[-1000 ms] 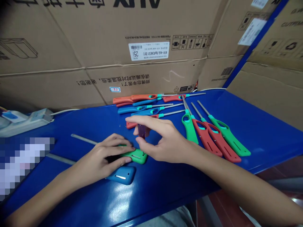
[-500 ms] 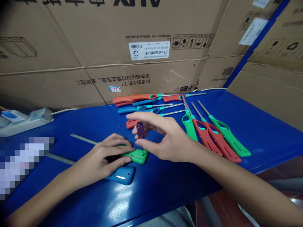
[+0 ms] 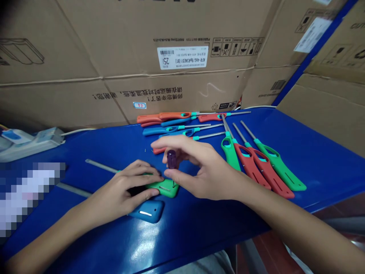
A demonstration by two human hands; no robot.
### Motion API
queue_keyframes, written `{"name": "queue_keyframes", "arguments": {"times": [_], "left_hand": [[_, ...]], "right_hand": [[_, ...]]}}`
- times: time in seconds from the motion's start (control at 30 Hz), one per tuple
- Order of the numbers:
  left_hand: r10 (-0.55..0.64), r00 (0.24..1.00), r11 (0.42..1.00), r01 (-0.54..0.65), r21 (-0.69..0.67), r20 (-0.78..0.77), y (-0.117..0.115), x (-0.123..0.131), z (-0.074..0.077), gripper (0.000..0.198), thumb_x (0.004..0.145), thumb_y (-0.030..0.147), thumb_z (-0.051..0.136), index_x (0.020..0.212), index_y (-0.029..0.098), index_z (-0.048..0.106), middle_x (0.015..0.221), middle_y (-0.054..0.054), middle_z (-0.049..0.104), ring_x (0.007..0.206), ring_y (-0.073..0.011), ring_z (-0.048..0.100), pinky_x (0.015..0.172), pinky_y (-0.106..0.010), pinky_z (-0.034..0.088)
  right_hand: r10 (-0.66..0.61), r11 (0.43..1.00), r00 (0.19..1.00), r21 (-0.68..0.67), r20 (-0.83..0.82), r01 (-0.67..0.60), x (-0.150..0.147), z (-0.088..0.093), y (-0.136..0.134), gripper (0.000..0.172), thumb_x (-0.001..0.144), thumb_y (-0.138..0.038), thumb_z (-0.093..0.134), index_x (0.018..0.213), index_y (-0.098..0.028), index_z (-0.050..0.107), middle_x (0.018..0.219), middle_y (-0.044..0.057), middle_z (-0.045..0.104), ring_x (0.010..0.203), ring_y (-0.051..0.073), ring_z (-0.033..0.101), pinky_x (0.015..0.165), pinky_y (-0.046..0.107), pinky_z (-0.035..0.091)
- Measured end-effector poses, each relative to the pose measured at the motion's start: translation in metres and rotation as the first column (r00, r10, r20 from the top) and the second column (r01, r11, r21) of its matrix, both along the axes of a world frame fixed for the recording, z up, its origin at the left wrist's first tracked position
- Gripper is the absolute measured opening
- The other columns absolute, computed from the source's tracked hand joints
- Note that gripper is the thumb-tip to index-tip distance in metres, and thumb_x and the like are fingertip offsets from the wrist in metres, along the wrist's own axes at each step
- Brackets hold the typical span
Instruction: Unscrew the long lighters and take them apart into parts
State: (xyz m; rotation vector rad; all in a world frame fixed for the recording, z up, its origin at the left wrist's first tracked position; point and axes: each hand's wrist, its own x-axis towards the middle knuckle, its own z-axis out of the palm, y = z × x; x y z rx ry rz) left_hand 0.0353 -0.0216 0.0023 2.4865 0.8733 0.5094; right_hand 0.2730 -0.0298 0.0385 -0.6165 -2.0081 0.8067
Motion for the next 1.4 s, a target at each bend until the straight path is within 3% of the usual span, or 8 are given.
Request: {"name": "queue_keyframes", "arguments": {"times": [0.1, 0.33, 0.57, 0.77, 0.97, 1.1, 1.23, 1.4], "left_hand": [[0.005, 1.000, 1.000, -0.005, -0.010, -0.005, 0.000, 0.000, 0.000, 0.022, 0.093, 0.028, 0.060, 0.113, 0.024, 0.068, 0.108, -0.004, 0.067, 0.105, -0.0215, 0.054, 0.095, -0.040, 0.046], [-0.017, 1.000, 1.000, 0.017, -0.019, 0.002, 0.002, -0.001, 0.003, 0.025, 0.093, 0.027, 0.061, 0.117, 0.028, 0.067, 0.107, -0.003, 0.067, 0.105, -0.0208, 0.054, 0.095, -0.038, 0.046], [-0.009, 1.000, 1.000, 0.009, -0.019, 0.000, 0.000, -0.002, 0.002, 0.022, 0.093, 0.027, 0.061, 0.113, 0.026, 0.068, 0.108, -0.004, 0.067, 0.105, -0.0213, 0.054, 0.095, -0.039, 0.045], [-0.015, 1.000, 1.000, 0.015, -0.023, -0.009, 0.002, -0.002, 0.002, 0.023, 0.093, 0.027, 0.060, 0.115, 0.028, 0.067, 0.108, -0.003, 0.066, 0.105, -0.0211, 0.053, 0.095, -0.040, 0.045], [-0.011, 1.000, 0.998, 0.010, -0.060, -0.013, 0.002, -0.004, 0.001, 0.032, 0.087, 0.032, 0.068, 0.118, 0.026, 0.065, 0.111, -0.005, 0.066, 0.108, -0.0234, 0.053, 0.097, -0.042, 0.046], [-0.012, 1.000, 0.998, 0.011, -0.064, -0.020, 0.003, -0.005, -0.002, 0.043, 0.081, 0.033, 0.075, 0.122, 0.026, 0.063, 0.114, -0.006, 0.064, 0.110, -0.0235, 0.053, 0.097, -0.041, 0.046], [-0.061, 0.995, 0.997, 0.063, 0.036, -0.076, 0.004, -0.005, 0.004, 0.027, 0.093, 0.028, 0.059, 0.120, 0.024, 0.063, 0.112, -0.006, 0.064, 0.106, -0.0224, 0.054, 0.095, -0.039, 0.046], [0.023, 0.965, 0.972, 0.040, 0.232, -0.261, 0.010, -0.007, 0.023, 0.033, 0.096, 0.012, 0.037, 0.112, 0.020, 0.065, 0.107, -0.011, 0.059, 0.098, -0.0256, 0.053, 0.083, -0.041, 0.046]], "right_hand": [[0.028, 0.995, 1.000, -0.098, 0.003, -0.028, 0.000, 0.003, -0.005, 0.047, 0.083, 0.004, 0.052, 0.122, -0.022, 0.050, 0.104, 0.002, 0.061, 0.089, 0.012, 0.065, 0.079, 0.027, 0.055], [-0.095, 0.991, 0.969, 0.119, 0.227, 0.069, 0.003, 0.006, -0.001, 0.031, 0.085, -0.017, 0.069, 0.113, -0.022, 0.059, 0.109, 0.004, 0.062, 0.088, 0.015, 0.059, 0.081, 0.029, 0.053], [0.004, 0.997, 0.999, -0.075, 0.047, -0.001, 0.000, 0.002, -0.003, 0.049, 0.086, 0.000, 0.053, 0.129, -0.023, 0.047, 0.108, 0.003, 0.062, 0.094, 0.013, 0.065, 0.084, 0.028, 0.055], [-0.089, 0.994, 0.969, 0.076, 0.230, 0.073, 0.000, 0.002, -0.002, 0.042, 0.086, -0.018, 0.068, 0.125, -0.021, 0.054, 0.106, 0.003, 0.060, 0.091, 0.013, 0.058, 0.086, 0.028, 0.053], [-0.005, 0.989, 0.999, -0.150, -0.051, -0.003, -0.002, -0.002, -0.002, 0.050, 0.088, -0.004, 0.057, 0.132, -0.026, 0.046, 0.107, 0.003, 0.061, 0.096, 0.013, 0.065, 0.087, 0.029, 0.057], [-0.108, 0.976, 0.976, -0.205, -0.187, 0.069, 0.000, 0.006, 0.001, 0.045, 0.085, -0.001, 0.055, 0.124, -0.024, 0.051, 0.103, 0.003, 0.065, 0.087, 0.012, 0.069, 0.084, 0.028, 0.059], [-0.281, 0.952, 0.925, -0.194, -0.255, 0.235, 0.006, 0.011, 0.011, 0.042, 0.083, -0.005, 0.061, 0.119, -0.025, 0.055, 0.098, 0.003, 0.067, 0.080, 0.014, 0.069, 0.079, 0.031, 0.060], [-0.304, 0.943, 0.923, -0.217, -0.238, 0.254, 0.008, 0.005, 0.020, 0.041, 0.080, -0.008, 0.063, 0.117, -0.022, 0.055, 0.096, 0.003, 0.066, 0.079, 0.014, 0.068, 0.076, 0.032, 0.059]]}}
